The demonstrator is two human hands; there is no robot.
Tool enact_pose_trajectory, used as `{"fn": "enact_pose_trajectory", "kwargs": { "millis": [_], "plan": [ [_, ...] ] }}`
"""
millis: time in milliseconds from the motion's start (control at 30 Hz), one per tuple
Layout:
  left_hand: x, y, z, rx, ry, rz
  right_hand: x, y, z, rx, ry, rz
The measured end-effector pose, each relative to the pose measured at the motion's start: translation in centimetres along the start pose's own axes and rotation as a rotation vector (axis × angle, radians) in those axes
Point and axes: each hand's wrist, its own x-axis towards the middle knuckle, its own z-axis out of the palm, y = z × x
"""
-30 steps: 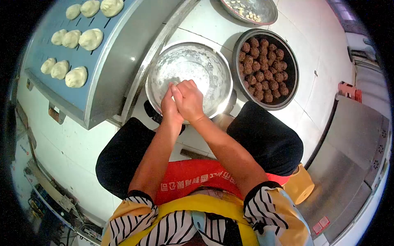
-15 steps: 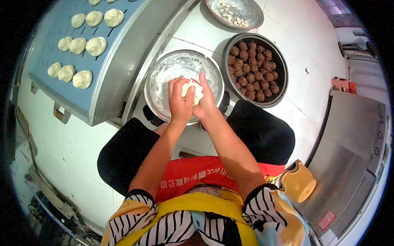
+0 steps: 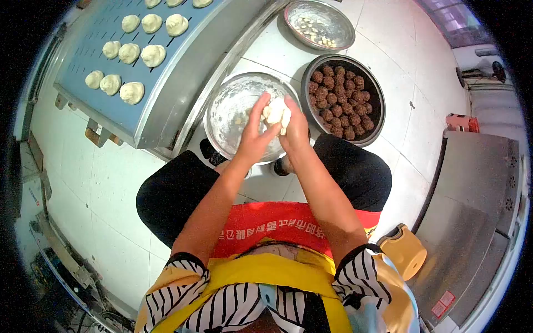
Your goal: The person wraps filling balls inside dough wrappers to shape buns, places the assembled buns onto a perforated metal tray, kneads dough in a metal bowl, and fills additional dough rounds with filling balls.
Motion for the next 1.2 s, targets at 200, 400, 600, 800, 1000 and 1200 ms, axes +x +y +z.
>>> {"fn": "enact_pose_trajectory", "kwargs": {
  "millis": [200, 400, 600, 800, 1000, 1200],
  "plan": [
    [-0.4, 1.6, -0.4, -0.915, 0.365, -0.539, -4.2, 0.6, 1.6, -1.092, -0.166, -0.626],
    [-2.0, 1.5, -1.5, -0.764, 0.409, -0.427, -3.7, 1.6, 1.6, -0.604, -0.165, -0.286],
    [-1.9, 4.2, 0.5, 0.577, 0.496, 0.347, -5.2, 3.0, 4.1, 0.109, -0.14, 0.084],
    [-2.4, 0.7, 0.9, 0.479, 0.341, 0.193, -2.9, 5.0, -1.0, 0.068, 0.066, 0.084],
    [-1.9, -0.3, -3.9, -0.67, 0.47, -0.53, -0.9, 5.0, 2.2, -1.067, -0.01, -0.572],
    [-4.6, -7.4, -11.0, -0.821, 0.56, -0.579, 2.3, 5.7, 2.8, -0.862, -0.482, 0.014]
  ]
}}
